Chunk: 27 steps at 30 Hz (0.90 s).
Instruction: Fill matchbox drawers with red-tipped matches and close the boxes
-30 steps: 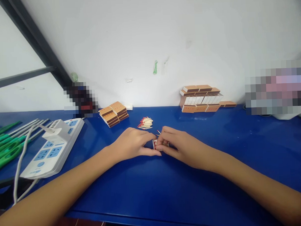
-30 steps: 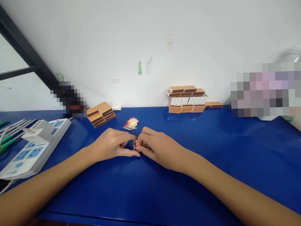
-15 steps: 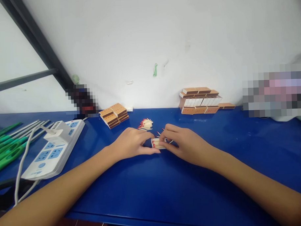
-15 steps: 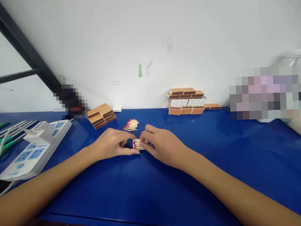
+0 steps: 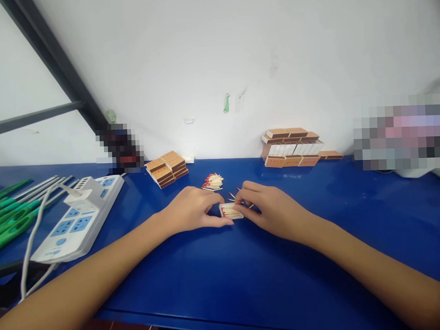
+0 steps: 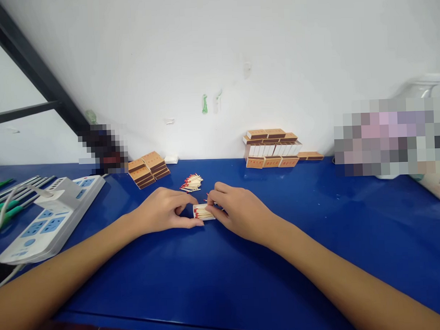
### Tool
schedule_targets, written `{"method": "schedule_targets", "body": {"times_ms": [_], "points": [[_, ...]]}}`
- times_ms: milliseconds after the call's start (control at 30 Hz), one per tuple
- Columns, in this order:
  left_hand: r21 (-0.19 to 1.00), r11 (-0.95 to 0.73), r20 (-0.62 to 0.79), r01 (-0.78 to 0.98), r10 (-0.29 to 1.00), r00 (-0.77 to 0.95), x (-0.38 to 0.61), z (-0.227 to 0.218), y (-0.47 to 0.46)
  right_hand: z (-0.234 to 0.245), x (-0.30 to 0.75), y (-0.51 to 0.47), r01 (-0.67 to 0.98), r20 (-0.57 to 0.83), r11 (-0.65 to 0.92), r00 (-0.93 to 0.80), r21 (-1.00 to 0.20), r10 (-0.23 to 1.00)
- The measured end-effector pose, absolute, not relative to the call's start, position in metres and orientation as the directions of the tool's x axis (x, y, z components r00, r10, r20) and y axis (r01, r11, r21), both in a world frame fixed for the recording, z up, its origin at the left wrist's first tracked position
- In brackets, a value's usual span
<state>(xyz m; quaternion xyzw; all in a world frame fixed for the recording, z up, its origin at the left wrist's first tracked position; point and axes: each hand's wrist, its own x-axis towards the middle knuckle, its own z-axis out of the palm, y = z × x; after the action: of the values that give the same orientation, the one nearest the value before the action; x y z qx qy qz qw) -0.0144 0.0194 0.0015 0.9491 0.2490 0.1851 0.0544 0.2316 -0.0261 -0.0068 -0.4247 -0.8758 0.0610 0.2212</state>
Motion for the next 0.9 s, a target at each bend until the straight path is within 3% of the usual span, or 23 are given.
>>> {"method": "schedule_targets", "body": {"times_ms": [533,733,900], "points": [[0.203,-0.834,0.217,0.514,0.550,0.807,-0.012,0.006,0.015,-0.009,0.231,-0.026,0.725,0.305,0.621,-0.544,-0.298,0.782],[0.194,-0.841,0.281,0.506,0.542,0.792,-0.012,0.006,0.013,0.000,0.237,-0.024,0.710,0.379,0.650,-0.542,-0.272,0.750],[0.160,-0.813,0.394,0.560,0.573,0.719,-0.013,0.005,0.015,0.012,0.263,-0.008,0.786,0.471,0.583,-0.442,-0.208,0.764]]}}
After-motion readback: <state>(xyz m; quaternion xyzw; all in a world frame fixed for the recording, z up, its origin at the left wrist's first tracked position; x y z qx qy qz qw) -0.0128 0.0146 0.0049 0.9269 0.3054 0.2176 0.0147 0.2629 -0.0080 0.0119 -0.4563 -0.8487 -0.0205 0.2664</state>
